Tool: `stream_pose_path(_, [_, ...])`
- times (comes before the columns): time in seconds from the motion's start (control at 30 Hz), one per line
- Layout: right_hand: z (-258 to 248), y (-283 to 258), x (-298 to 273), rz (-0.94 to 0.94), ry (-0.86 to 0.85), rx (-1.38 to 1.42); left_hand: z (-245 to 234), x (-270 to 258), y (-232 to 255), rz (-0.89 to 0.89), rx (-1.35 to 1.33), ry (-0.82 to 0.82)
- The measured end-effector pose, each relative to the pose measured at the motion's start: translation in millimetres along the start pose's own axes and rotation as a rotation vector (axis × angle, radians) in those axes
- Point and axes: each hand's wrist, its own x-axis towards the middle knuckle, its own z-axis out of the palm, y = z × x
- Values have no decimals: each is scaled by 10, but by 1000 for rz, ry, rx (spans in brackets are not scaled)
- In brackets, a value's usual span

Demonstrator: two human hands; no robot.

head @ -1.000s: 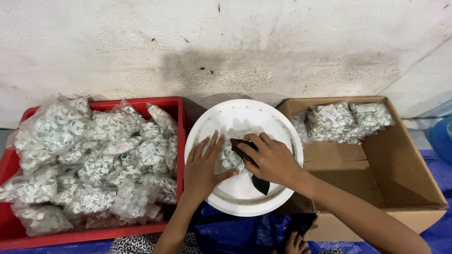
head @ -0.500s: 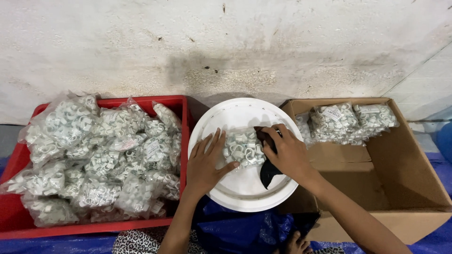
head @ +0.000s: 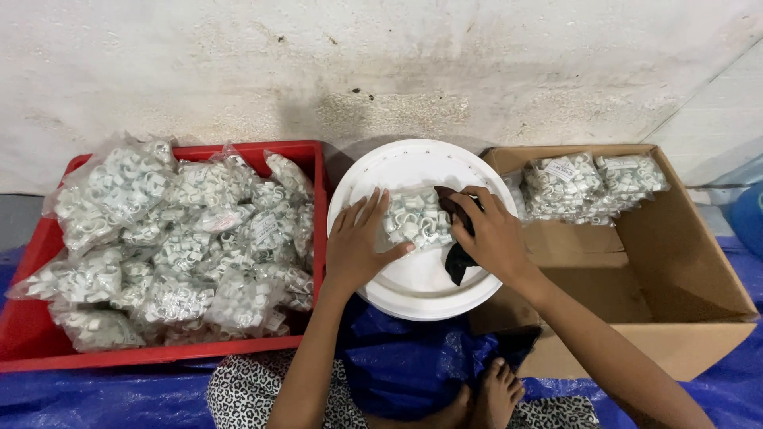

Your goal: Cleaning small plastic bags containing components using a cloth and transferring them from a bin to a box.

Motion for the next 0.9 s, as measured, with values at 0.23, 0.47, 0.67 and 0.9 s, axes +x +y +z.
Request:
stream_pose_path(0.23, [-4,-27,-67,-127,44,-97,-42,-12,14,2,28,-14])
stream_pose_path(0.47, [-51,-106,-182,-274,75,-125,-28,8,10,-3,38,-38])
stream_pose_path(0.67, [-62,-102,-134,-151,86,-152,-23,0,13,-12,24,-40])
stream_pose_path(0.9, [-125,-346,-169,-164,-27,-190,-32,-4,21,-8,12,-32])
